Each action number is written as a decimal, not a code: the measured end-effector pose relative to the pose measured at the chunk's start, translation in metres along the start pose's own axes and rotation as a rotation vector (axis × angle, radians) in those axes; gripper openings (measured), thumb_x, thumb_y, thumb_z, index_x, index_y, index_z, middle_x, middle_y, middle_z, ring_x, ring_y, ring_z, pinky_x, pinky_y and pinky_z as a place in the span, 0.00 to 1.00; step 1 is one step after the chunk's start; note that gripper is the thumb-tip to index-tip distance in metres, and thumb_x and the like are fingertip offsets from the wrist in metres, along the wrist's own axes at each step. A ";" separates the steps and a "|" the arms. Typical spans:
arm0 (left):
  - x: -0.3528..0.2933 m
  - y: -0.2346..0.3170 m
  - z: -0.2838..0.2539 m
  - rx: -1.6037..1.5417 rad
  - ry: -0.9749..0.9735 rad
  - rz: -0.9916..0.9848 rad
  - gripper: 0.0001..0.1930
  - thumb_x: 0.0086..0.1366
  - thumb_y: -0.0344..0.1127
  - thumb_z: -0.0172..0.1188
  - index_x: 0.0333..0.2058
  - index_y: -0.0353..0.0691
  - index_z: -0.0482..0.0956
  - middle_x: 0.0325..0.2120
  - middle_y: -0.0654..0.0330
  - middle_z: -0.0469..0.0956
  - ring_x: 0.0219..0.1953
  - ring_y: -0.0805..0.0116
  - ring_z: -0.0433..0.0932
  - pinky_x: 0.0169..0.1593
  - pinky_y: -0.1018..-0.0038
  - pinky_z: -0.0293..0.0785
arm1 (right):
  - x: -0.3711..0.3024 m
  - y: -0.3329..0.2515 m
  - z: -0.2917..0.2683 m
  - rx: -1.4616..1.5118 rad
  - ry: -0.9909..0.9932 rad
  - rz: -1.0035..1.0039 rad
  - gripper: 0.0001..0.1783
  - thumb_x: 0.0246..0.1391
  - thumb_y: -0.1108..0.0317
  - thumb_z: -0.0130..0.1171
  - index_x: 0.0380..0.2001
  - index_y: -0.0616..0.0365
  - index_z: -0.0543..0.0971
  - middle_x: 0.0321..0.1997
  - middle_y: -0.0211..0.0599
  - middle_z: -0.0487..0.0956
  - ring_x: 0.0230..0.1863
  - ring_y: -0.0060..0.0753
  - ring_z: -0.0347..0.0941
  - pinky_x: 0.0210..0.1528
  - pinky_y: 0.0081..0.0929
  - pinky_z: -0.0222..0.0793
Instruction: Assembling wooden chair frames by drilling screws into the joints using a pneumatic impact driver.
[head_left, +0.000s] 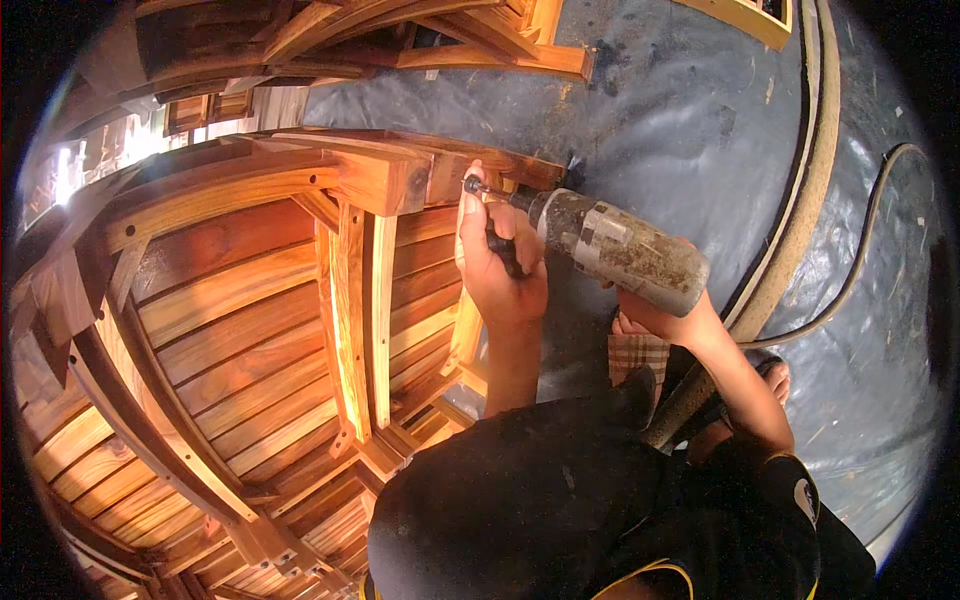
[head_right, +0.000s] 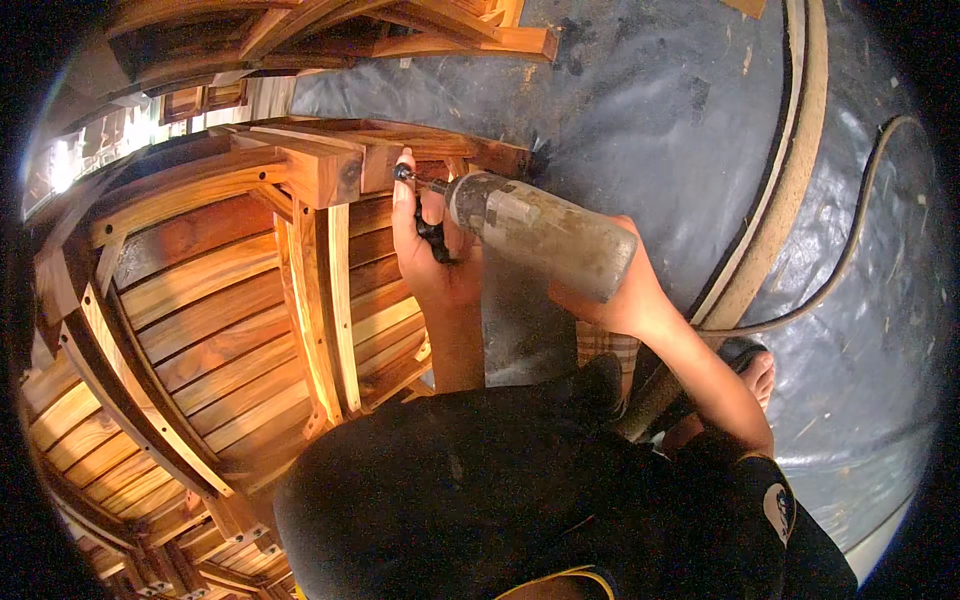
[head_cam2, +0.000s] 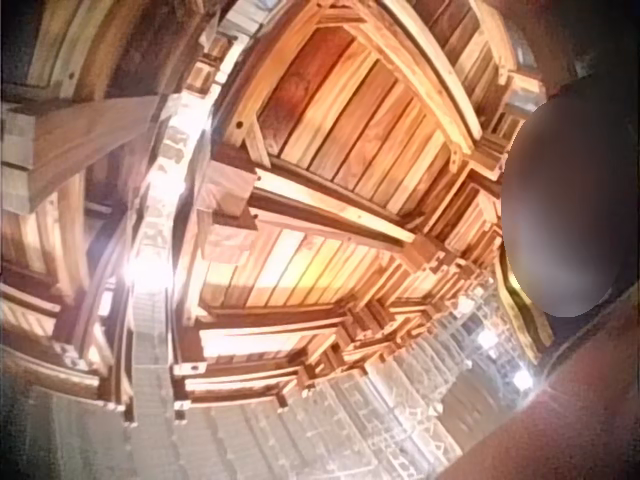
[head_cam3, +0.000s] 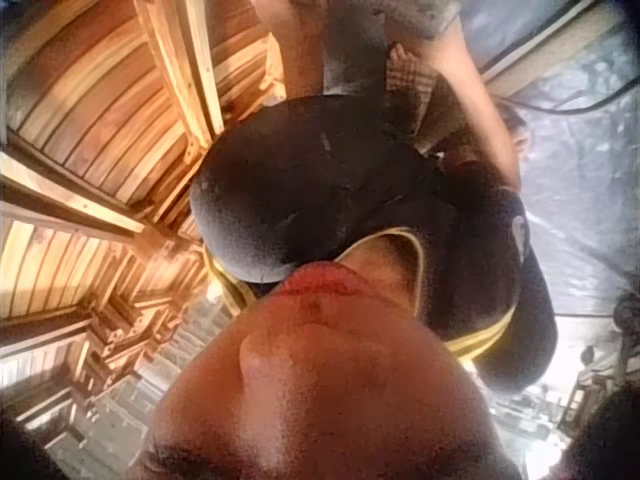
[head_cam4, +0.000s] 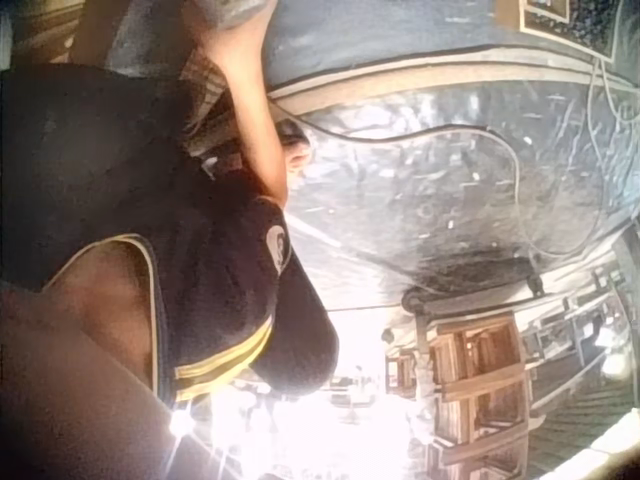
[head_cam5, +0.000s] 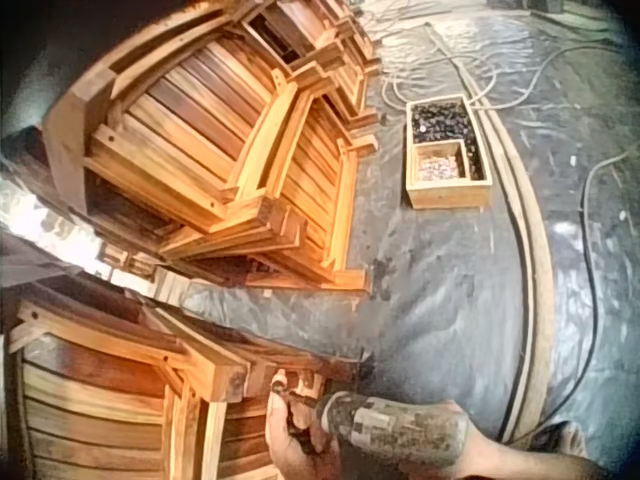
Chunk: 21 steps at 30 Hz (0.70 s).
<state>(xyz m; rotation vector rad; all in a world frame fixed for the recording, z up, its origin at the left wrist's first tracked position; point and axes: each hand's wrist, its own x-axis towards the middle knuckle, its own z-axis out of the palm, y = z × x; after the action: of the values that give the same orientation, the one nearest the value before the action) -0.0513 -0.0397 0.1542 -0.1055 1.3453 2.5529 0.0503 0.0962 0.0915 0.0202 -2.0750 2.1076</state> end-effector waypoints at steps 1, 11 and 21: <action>-0.001 0.001 0.000 -0.010 -0.005 -0.011 0.17 0.68 0.39 0.41 0.53 0.41 0.63 0.17 0.69 0.61 0.11 0.81 0.56 0.13 0.83 0.52 | 0.002 -0.002 0.000 0.051 -0.010 -0.007 0.17 0.28 0.75 0.64 0.29 0.62 0.75 0.26 0.37 0.76 0.27 0.31 0.72 0.33 0.25 0.68; -0.004 0.014 0.002 -0.035 0.013 -0.099 0.18 0.67 0.39 0.41 0.55 0.46 0.60 0.18 0.70 0.62 0.11 0.81 0.55 0.13 0.84 0.52 | 0.012 -0.004 0.008 0.186 0.040 -0.009 0.17 0.29 0.75 0.62 0.30 0.64 0.75 0.28 0.33 0.77 0.28 0.19 0.69 0.33 0.21 0.67; -0.001 0.015 -0.003 -0.019 -0.035 -0.082 0.20 0.67 0.39 0.41 0.57 0.45 0.58 0.17 0.70 0.61 0.10 0.81 0.55 0.13 0.83 0.52 | 0.013 -0.006 0.009 0.281 0.023 0.052 0.16 0.31 0.75 0.62 0.30 0.65 0.74 0.26 0.29 0.76 0.28 0.14 0.66 0.32 0.18 0.65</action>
<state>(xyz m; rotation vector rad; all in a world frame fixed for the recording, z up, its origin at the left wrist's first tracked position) -0.0542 -0.0508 0.1645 -0.1168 1.2779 2.4882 0.0369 0.0887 0.0990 -0.0196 -1.7685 2.4011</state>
